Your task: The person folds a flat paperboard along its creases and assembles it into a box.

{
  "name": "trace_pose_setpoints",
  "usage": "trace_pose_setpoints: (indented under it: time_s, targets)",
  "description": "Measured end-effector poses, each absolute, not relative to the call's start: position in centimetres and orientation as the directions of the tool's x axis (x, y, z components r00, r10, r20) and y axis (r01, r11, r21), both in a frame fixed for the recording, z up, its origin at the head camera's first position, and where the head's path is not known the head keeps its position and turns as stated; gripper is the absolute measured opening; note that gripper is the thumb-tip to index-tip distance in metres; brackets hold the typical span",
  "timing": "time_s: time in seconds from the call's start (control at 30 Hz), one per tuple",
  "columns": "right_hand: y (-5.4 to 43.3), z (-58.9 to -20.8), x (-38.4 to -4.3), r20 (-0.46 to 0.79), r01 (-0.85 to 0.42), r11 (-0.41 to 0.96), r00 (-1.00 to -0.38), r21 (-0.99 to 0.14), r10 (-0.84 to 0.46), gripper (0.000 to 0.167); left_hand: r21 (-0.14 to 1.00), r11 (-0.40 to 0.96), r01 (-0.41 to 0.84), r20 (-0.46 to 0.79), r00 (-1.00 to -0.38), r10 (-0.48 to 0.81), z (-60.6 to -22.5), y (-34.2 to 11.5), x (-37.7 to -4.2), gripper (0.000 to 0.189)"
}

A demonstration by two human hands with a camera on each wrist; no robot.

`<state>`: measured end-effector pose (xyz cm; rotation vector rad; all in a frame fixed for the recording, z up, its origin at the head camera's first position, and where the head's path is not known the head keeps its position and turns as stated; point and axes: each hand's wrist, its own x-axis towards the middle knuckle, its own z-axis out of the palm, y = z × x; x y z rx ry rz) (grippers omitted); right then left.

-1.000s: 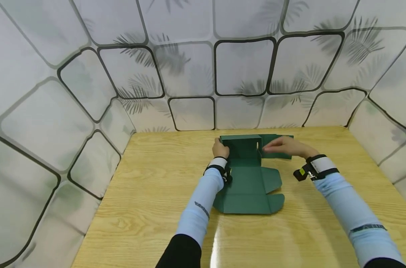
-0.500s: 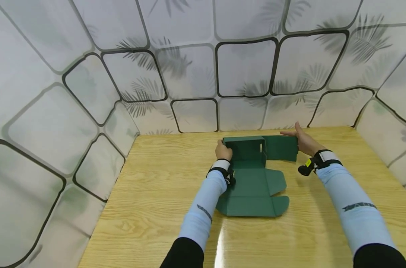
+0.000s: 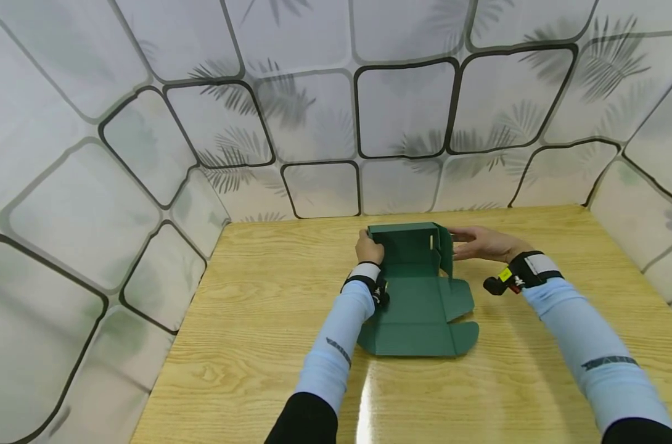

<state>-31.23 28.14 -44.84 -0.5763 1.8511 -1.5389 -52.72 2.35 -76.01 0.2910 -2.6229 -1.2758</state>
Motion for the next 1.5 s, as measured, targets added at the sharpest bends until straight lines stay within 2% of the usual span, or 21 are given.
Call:
trace_pose_setpoints:
  time_s: [0.07,0.17,0.27,0.4,0.5,0.57,0.83,1.03,1.3,1.4,1.5]
  targets:
    - [26.2,-44.4,-30.9,-0.296,0.074,0.376,-0.761,-0.924,-0.577,0.081,0.787,0.612,-0.074,0.113,-0.959,-0.262,-76.1,2.4,-52.8,0.054]
    - [23.4,-44.3,-30.7,-0.336,0.068,0.518,-0.831,-0.852,-0.443,0.083,0.785,0.616,-0.064,0.119,-0.961,-0.250,-76.1,2.3,-52.8,0.056]
    - [21.1,-44.8,-30.4,-0.290,0.058,0.605,-0.910,-0.794,-0.295,0.079,0.786,0.615,-0.067,0.109,-0.963,-0.245,-76.2,2.3,-52.9,0.058]
    - [19.1,-46.1,-30.1,-0.148,0.054,0.724,-0.987,-0.687,-0.067,0.072,0.784,0.615,-0.084,0.092,-0.964,-0.248,-76.5,2.2,-53.2,0.060]
    - [18.4,-47.3,-30.0,-0.058,0.085,0.741,-0.996,-0.666,0.062,0.063,0.774,0.627,-0.084,0.096,-0.964,-0.248,-76.7,2.1,-53.4,0.061]
    - [17.9,-48.0,-30.1,-0.018,0.110,0.707,-0.991,-0.698,0.136,0.057,0.766,0.638,-0.079,0.108,-0.962,-0.249,-76.8,2.0,-53.5,0.061]
    - [16.5,-50.1,-30.8,0.048,0.202,0.554,-0.914,-0.807,0.404,0.044,0.764,0.644,-0.050,0.137,-0.962,-0.237,-76.1,2.4,-52.7,0.062]
    - [16.3,-50.2,-30.4,0.100,0.169,0.538,-0.895,-0.826,0.434,0.040,0.757,0.651,-0.048,0.131,-0.966,-0.223,-76.2,2.7,-52.6,0.065]
    - [16.5,-50.3,-30.4,0.164,0.103,0.593,-0.911,-0.799,0.379,0.039,0.760,0.646,-0.067,0.085,-0.976,-0.201,-78.5,2.2,-54.7,0.069]
    - [16.9,-49.9,-30.4,0.098,0.094,0.587,-0.953,-0.804,0.286,0.044,0.765,0.644,-0.031,0.114,-0.976,-0.184,-79.1,1.6,-55.0,0.069]
    - [17.7,-48.9,-30.0,-0.075,0.117,0.525,-0.992,-0.843,0.101,0.065,0.797,0.603,0.023,0.125,-0.984,-0.127,-76.9,0.6,-52.8,0.070]
